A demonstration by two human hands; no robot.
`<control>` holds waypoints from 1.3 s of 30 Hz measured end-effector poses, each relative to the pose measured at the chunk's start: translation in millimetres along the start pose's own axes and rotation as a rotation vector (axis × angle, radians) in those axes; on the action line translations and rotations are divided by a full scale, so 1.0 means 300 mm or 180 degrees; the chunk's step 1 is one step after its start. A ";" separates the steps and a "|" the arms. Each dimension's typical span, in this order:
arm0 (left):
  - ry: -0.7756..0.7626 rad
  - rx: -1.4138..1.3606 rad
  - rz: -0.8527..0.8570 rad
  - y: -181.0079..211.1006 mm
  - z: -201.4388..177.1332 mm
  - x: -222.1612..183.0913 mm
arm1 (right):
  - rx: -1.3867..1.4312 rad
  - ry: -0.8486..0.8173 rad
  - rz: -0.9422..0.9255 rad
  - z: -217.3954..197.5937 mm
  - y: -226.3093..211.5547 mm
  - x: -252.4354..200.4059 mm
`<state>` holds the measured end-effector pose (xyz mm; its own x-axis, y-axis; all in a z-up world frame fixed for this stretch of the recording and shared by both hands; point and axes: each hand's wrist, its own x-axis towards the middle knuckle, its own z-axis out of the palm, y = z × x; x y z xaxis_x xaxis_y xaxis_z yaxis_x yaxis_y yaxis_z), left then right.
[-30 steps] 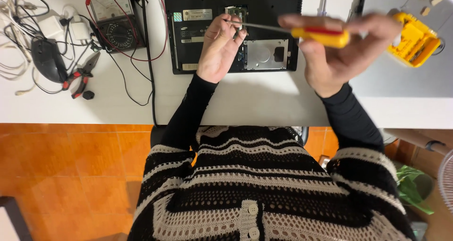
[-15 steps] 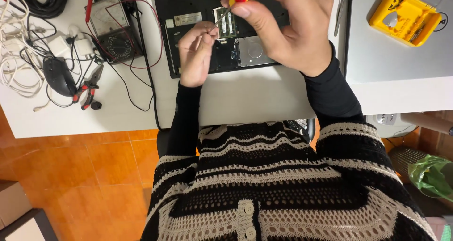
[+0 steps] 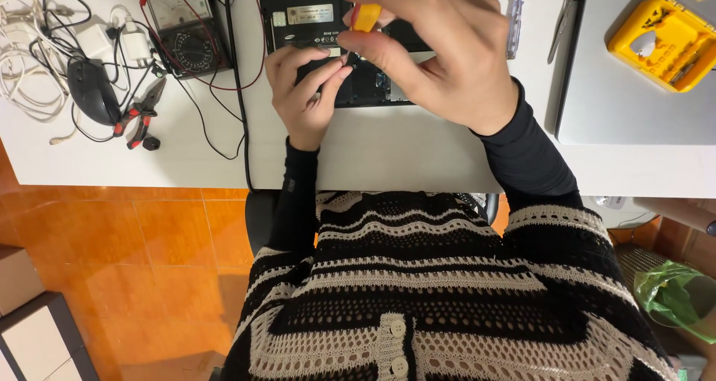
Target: The person uses a screwdriver to unscrew and remove components from the bottom of an opened laptop, repositioning the laptop and handling internal parts such as the drive bay and memory area while working at a cluttered desk.
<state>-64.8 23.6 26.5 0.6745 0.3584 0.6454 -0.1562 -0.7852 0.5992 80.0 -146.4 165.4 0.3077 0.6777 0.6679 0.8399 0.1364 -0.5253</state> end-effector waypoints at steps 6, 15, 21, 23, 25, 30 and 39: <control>0.0214 0.0086 -0.0372 0.012 0.026 -0.033 | 0.0040 -0.0042 -0.0248 0.036 0.012 0.003; 0.0171 -0.0423 -0.0843 0.025 0.025 -0.037 | 0.0095 -0.0096 0.0073 0.039 -0.016 0.014; 0.0164 -0.0531 -0.0856 0.033 0.025 -0.029 | 0.0010 -0.0003 0.0328 0.051 0.014 -0.020; 0.0168 -0.0560 -0.0859 0.031 0.028 -0.029 | -0.0037 0.0030 0.0315 0.050 0.023 -0.028; 0.0159 -0.0625 -0.0896 0.030 0.029 -0.031 | -0.0153 0.0040 0.0418 0.048 0.027 -0.031; 0.0114 -0.0571 -0.0981 0.030 0.031 -0.033 | -0.0113 0.0039 0.0341 0.038 0.036 -0.030; -0.0040 -0.0496 -0.0949 0.026 0.025 -0.035 | -0.0099 0.0110 0.0452 0.010 0.062 -0.031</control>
<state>-67.6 9.7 20.8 0.7159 0.5537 0.4255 -0.0584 -0.5598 0.8266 91.4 -148.0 147.9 0.4392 0.6632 0.6060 0.8001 0.0181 -0.5996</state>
